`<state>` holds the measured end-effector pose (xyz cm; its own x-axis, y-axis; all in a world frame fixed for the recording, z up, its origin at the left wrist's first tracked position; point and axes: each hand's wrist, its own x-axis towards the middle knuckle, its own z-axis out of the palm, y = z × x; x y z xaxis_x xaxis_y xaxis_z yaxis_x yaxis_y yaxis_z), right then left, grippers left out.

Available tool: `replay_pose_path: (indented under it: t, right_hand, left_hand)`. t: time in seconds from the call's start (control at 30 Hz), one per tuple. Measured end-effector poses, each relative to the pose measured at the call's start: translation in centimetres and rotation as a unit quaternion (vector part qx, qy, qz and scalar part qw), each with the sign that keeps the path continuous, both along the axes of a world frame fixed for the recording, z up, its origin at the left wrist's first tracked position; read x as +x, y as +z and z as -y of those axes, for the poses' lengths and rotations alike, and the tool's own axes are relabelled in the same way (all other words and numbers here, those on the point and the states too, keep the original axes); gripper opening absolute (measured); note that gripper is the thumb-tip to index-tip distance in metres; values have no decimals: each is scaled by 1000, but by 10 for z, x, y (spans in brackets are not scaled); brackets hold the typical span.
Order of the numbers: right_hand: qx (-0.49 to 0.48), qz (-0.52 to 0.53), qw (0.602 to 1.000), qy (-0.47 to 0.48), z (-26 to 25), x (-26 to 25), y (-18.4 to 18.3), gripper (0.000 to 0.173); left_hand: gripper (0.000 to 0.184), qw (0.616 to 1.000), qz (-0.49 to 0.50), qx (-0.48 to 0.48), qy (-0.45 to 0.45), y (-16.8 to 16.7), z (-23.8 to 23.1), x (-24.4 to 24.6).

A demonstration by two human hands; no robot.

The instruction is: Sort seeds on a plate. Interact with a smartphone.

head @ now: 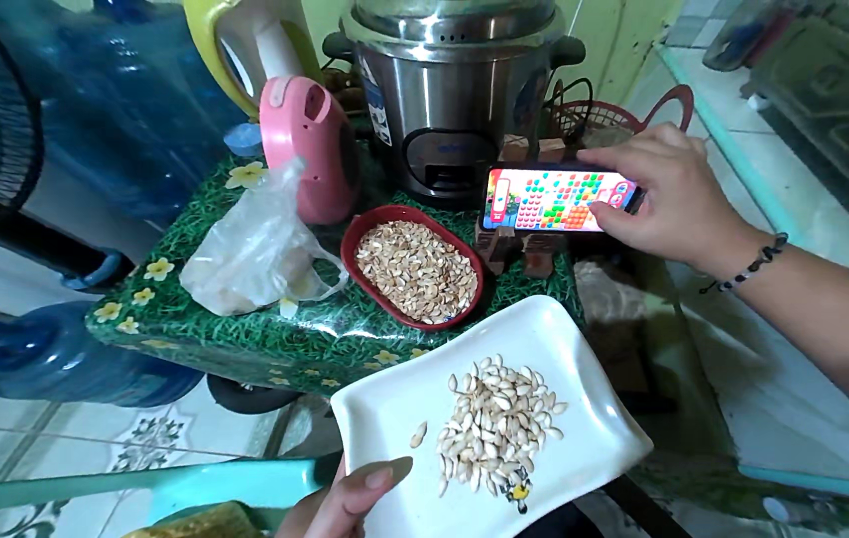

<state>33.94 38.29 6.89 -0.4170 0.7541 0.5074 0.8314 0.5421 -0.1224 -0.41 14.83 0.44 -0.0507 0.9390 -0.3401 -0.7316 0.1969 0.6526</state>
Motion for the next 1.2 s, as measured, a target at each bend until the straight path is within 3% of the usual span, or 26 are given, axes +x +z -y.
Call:
replay_pose_path:
  t: [0.47,0.73,1.2]
  right_hand:
    - [0,-11,1000,-4,-1,-4,0,42]
    - [0,-3,1000,2,-1,2,1,54]
    - [0,-5,1000,3,-1,2,-1,55]
  left_hand:
    - [28,1000,-10,-6,2,1,1,2]
    - [28,1000,-4,-6,-2,0,0,1]
    - [28,1000,-6,0,5,-2,1,-2]
